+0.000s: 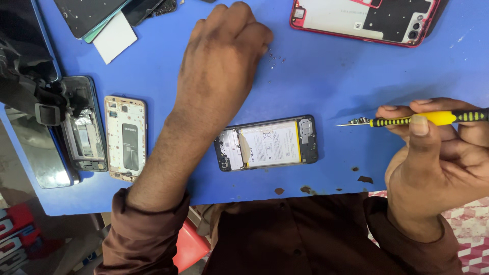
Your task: The person uses a yellow-handled screwdriver to remove small screws from the internal frame of a disassembled smartphone. Screws are placed on the blue work surface as they are removed. The person repeats this process for several screws around the device's battery area.
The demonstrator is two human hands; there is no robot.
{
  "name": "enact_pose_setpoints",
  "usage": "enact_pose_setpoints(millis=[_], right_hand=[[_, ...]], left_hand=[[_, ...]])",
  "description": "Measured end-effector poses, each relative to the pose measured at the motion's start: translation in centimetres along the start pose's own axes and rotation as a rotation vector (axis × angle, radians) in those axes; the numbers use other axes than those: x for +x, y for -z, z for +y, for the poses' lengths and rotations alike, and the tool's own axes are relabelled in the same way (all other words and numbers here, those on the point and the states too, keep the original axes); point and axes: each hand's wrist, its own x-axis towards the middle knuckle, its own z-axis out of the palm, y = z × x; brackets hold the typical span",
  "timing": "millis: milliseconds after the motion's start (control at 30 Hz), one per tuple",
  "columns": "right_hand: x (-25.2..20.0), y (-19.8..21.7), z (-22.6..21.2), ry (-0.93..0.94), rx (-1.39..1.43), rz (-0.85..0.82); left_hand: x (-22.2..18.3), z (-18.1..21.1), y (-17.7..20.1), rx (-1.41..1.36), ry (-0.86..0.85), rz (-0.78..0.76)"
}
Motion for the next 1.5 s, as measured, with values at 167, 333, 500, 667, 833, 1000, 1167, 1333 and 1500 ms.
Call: enact_pose_setpoints(millis=[167,333,500,667,833,1000,1167,1333,1500], right_hand=[[0.1,0.1,0.1,0.002,-0.011,0.002],[0.0,0.0,0.1,-0.018,-0.022,0.008],[0.0,0.2,0.1,-0.005,-0.040,-0.003],[0.0,0.3,0.1,0.000,-0.023,-0.006],[-0.3,0.2,0.4,0.015,0.001,0.019],[-2.0,-0.1,0.5,0.074,0.067,0.122],[-5.3,-0.2,0.1,0.157,0.137,0.277],[-6.7,-0.2,0.1,0.207,0.126,0.330],[-7.3,0.1,-0.7,0.208,0.118,0.327]], left_hand=[[-0.2,-0.5,0.3,0.026,0.013,0.009],[-0.3,-0.7,-0.1,0.051,-0.057,0.000],[0.1,-0.7,-0.3,0.200,-0.115,-0.033],[0.8,-0.2,0.3,0.238,-0.155,-0.011],[-0.2,1.7,2.6,-0.022,-0.035,0.099],[-5.0,7.7,3.5,-0.697,0.422,0.076],[-9.2,12.1,2.1,-1.576,0.634,0.104],[-11.1,13.3,1.2,-1.856,0.717,0.064],[-12.1,13.7,0.3,-2.065,0.797,0.074]])
